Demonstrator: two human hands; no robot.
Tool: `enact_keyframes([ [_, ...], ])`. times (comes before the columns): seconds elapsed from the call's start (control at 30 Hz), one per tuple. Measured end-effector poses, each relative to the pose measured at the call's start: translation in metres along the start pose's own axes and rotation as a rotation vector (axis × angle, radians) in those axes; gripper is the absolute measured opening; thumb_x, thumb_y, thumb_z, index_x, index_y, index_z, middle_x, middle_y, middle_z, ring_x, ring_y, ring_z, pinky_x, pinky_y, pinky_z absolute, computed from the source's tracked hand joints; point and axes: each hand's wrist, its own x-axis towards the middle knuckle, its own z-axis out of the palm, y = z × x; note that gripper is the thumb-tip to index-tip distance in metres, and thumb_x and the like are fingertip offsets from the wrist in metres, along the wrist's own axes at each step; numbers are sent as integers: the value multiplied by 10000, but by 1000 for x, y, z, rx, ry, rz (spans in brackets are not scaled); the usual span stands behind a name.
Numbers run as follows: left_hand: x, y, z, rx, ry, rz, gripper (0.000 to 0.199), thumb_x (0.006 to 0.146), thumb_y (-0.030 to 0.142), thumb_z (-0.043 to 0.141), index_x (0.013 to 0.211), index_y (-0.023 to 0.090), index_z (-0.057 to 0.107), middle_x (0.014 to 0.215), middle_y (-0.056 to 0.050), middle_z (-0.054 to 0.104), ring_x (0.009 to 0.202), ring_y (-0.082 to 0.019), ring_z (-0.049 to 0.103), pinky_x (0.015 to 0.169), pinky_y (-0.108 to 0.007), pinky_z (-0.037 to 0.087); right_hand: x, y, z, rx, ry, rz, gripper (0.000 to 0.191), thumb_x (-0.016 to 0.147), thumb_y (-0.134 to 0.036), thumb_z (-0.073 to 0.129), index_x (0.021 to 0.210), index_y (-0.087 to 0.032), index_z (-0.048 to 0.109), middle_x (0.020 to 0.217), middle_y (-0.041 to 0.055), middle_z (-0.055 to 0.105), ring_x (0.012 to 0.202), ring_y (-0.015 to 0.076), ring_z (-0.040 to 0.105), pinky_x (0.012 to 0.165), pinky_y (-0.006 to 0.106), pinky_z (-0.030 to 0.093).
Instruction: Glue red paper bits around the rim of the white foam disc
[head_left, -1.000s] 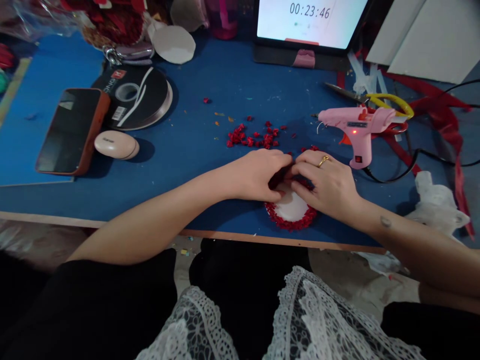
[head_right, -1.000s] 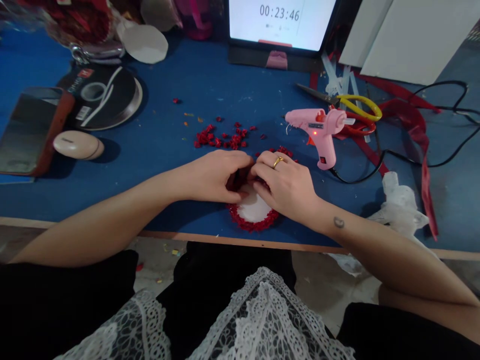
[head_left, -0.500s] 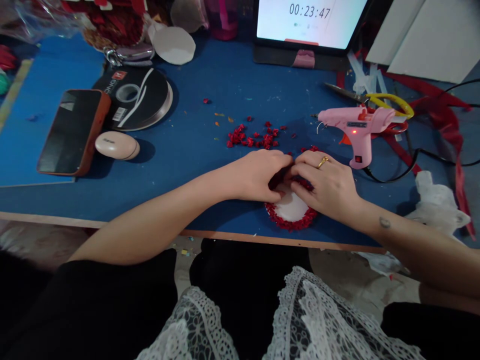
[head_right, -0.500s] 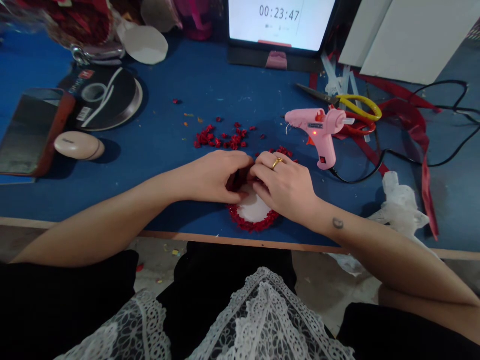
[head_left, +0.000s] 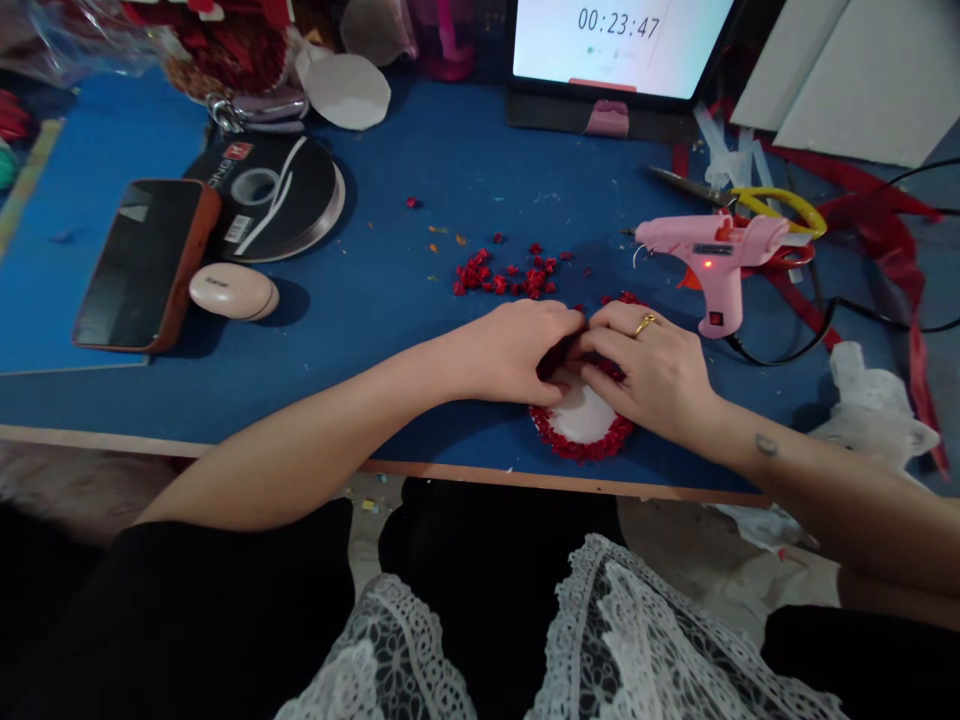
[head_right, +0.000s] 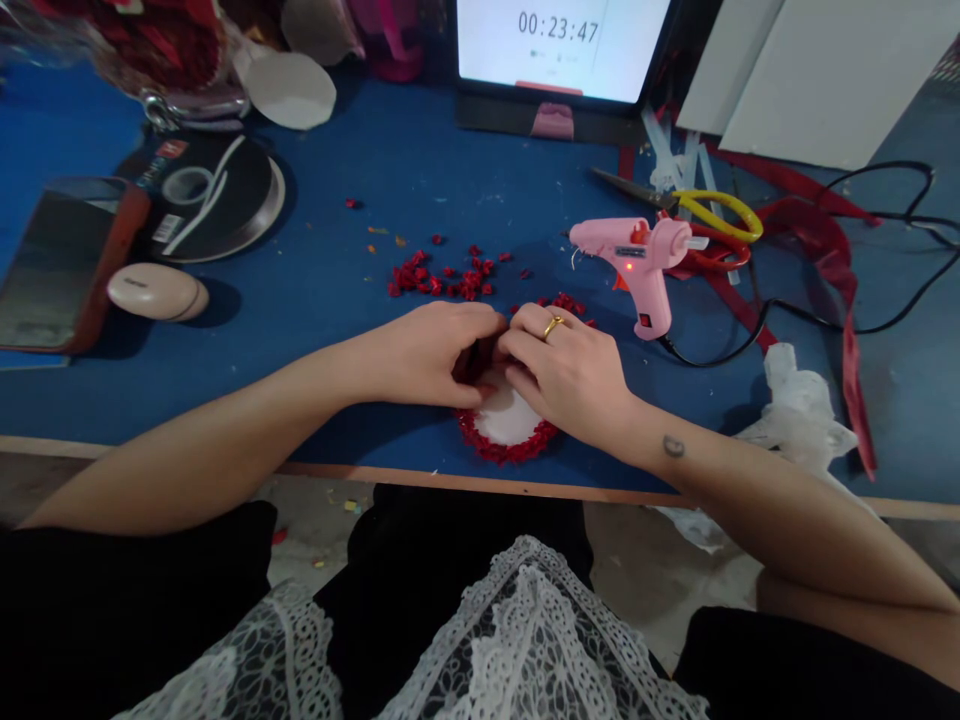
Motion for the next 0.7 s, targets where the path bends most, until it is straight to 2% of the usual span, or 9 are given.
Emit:
enact_keyframes([
  [0.7, 0, -2, 3, 7, 22, 11, 218, 716, 232, 672, 758, 174, 466, 757, 3, 533, 648, -120, 491, 587, -234, 342, 0, 1, 1, -19, 5, -11, 100, 871, -184, 573, 860, -192, 673, 917, 54, 679, 860, 214, 657, 613, 306, 456],
])
